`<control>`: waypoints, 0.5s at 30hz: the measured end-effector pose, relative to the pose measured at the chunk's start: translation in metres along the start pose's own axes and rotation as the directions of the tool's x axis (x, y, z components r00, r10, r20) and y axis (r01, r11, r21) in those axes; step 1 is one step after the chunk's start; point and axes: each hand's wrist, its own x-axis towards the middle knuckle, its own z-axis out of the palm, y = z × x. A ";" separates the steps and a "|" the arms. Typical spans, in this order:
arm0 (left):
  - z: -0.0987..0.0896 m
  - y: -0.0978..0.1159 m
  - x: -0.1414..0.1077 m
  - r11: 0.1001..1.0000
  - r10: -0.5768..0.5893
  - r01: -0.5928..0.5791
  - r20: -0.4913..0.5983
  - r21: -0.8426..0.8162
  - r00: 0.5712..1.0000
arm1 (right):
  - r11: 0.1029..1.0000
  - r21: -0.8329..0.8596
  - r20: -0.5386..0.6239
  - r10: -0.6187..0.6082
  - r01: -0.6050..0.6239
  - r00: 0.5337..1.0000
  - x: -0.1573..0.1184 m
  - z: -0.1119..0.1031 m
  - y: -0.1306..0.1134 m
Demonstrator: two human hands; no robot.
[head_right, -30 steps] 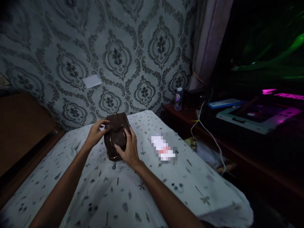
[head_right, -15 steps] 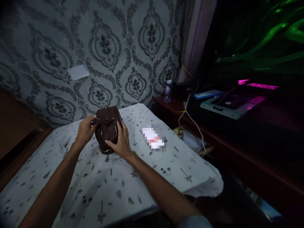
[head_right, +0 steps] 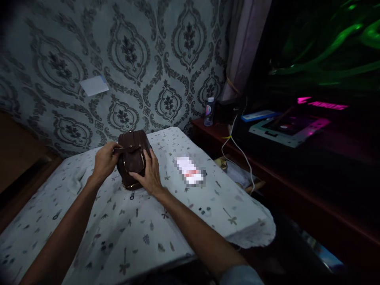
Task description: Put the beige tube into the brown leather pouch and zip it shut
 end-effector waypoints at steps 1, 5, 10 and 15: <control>0.000 0.000 0.000 1.000 -0.001 0.001 0.009 0.007 1.000 | 1.000 0.009 -0.002 0.000 0.000 1.000 0.000 0.000 0.000; -0.002 0.003 0.003 0.999 0.004 -0.005 0.035 0.037 0.999 | 1.000 0.013 -0.008 -0.015 0.015 1.000 0.001 0.001 0.002; 0.002 0.018 0.017 0.993 0.114 -0.114 0.056 -0.009 0.992 | 0.999 0.031 -0.002 -0.012 0.012 1.000 0.001 0.001 0.004; 0.009 0.032 0.043 0.973 0.231 -0.223 0.162 -0.066 0.959 | 0.994 0.097 -0.013 -0.041 0.042 0.999 0.001 -0.002 0.004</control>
